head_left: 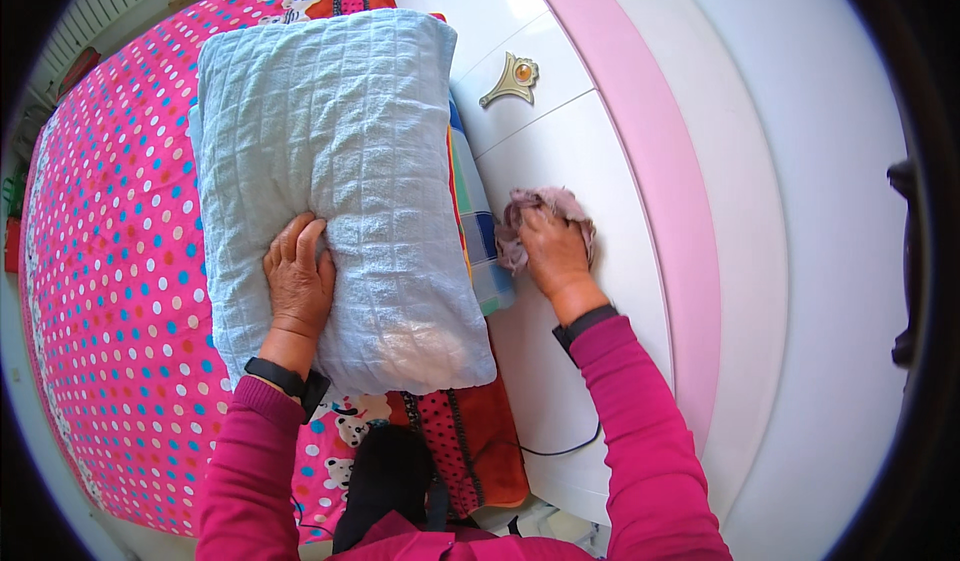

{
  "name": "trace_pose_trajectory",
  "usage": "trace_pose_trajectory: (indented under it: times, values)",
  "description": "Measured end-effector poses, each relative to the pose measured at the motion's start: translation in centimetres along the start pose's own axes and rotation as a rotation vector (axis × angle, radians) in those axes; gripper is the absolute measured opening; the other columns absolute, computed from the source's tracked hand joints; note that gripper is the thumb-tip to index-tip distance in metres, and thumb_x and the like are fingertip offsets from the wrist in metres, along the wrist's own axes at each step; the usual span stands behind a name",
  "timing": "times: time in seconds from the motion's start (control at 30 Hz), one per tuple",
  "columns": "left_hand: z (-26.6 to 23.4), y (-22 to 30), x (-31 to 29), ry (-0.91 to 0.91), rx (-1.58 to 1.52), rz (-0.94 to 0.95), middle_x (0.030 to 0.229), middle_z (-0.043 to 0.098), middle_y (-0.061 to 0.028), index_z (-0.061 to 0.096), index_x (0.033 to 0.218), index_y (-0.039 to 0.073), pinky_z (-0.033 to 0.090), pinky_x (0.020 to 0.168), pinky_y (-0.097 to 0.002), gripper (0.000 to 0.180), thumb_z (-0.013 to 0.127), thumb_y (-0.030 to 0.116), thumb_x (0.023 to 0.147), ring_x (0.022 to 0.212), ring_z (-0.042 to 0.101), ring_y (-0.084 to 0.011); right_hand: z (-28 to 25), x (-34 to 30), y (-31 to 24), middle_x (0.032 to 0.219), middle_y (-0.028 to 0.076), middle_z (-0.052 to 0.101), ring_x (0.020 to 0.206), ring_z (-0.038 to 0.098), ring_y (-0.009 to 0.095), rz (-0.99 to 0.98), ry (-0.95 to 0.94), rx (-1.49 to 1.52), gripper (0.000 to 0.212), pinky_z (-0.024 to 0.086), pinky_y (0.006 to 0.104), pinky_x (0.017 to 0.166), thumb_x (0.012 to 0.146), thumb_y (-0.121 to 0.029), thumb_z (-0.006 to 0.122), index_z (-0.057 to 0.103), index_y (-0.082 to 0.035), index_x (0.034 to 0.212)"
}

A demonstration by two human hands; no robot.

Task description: The person wipes the white and pink headboard of a bed using a cloth. They move a folded blanket aside to access the surface, then continue wiping the headboard and the wall behind it.

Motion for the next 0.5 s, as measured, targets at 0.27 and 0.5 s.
trace_pose_trajectory:
  times: [0.27, 0.5]
  values:
    - [0.2, -0.1, -0.1, -0.020, 0.001, -0.015, 0.135, 0.052, -0.0090, 0.051, 0.127, 0.014, 0.034, 0.106, -0.0450, 0.045, 0.060, 0.011, 0.083, 0.124, 0.048, -0.0316, 0.3, 4.1, 1.4, 0.124, 0.001, 0.060, 0.125, 0.050, 0.023, 0.002, -0.008, -0.076, 0.022, 0.038, 0.0448, 0.102, 0.080, -0.012, 0.060, 0.068, -0.011, 0.099]
    - [0.5, -0.2, -0.1, -0.039, -0.008, -0.011, 0.134, 0.052, -0.0104, 0.051, 0.127, 0.012, 0.033, 0.105, -0.0450, 0.046, 0.060, 0.010, 0.082, 0.123, 0.048, -0.0323, 2.6, 13.1, 2.8, 0.120, 0.000, 0.059, 0.126, 0.046, 0.021, 0.038, 0.044, -0.157, 0.026, 0.036, 0.0453, 0.106, 0.080, -0.021, 0.061, 0.072, -0.013, 0.103]
Point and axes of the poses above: each hand's wrist, its own x-axis towards the middle knuckle, its own z-axis out of the palm, y = z × x, the point moved 9 cm from there along x, towards the middle knuckle
